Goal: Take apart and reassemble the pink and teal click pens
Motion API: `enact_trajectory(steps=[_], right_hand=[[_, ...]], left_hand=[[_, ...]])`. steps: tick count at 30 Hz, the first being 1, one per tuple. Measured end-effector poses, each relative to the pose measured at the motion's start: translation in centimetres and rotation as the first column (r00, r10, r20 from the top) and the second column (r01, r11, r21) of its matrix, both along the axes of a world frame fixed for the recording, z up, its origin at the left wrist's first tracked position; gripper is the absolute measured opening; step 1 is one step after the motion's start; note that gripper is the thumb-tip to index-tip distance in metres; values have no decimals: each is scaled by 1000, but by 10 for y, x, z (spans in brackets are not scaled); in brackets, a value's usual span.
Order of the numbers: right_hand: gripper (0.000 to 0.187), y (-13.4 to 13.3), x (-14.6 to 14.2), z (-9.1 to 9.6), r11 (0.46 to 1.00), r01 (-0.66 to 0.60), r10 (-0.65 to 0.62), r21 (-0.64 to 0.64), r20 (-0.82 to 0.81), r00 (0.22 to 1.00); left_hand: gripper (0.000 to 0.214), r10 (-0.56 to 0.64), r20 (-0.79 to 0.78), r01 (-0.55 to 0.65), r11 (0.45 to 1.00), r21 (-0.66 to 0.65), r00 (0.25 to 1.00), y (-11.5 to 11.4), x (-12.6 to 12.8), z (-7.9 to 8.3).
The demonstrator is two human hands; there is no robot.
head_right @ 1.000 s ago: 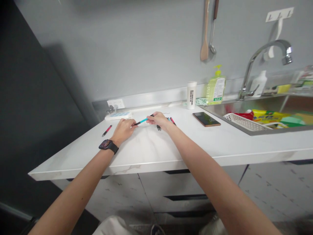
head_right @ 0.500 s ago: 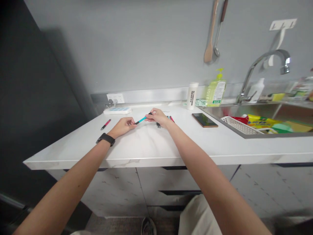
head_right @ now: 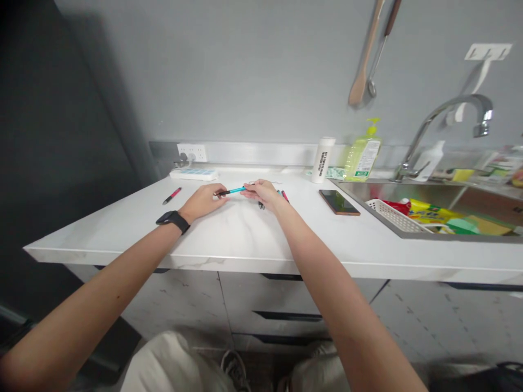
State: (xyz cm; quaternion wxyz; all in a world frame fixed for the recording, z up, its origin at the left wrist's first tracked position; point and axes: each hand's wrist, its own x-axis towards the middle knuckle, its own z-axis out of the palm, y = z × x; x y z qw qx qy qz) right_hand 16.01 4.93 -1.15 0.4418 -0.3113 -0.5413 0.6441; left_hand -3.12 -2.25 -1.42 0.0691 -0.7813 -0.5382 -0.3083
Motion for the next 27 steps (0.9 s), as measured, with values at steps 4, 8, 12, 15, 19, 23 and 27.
enact_trajectory(steps=[4, 8, 12, 15, 19, 23, 27], right_hand=[[19, 3, 2, 0, 999, -28, 26, -43, -38, 999], [25, 4, 0, 1, 999, 31, -32, -27, -57, 998], [29, 1, -2, 3, 998, 57, -56, 40, -45, 997], [28, 0, 0, 5, 988, 40, -43, 146, 16, 999], [21, 1, 2, 5, 951, -56, 46, 303, 41, 998], [17, 4, 3, 3, 961, -35, 26, 275, 34, 999], [17, 5, 2, 3, 972, -15, -2, 232, 74, 997]], left_hand=[[25, 77, -154, -69, 996, 56, 985, -1, 6, 4], [29, 52, -128, -48, 998, 40, 990, 3, 7, 5], [24, -8, 31, 9, 1000, -25, 999, 8, 6, 3], [23, -58, 211, 98, 978, -187, 976, 10, 3, 0], [30, -113, 457, 303, 879, -367, 882, 10, -3, -3], [34, -149, 555, 314, 924, -217, 819, 10, -5, -2], [44, -154, 617, 303, 942, -143, 772, 10, -6, -2]])
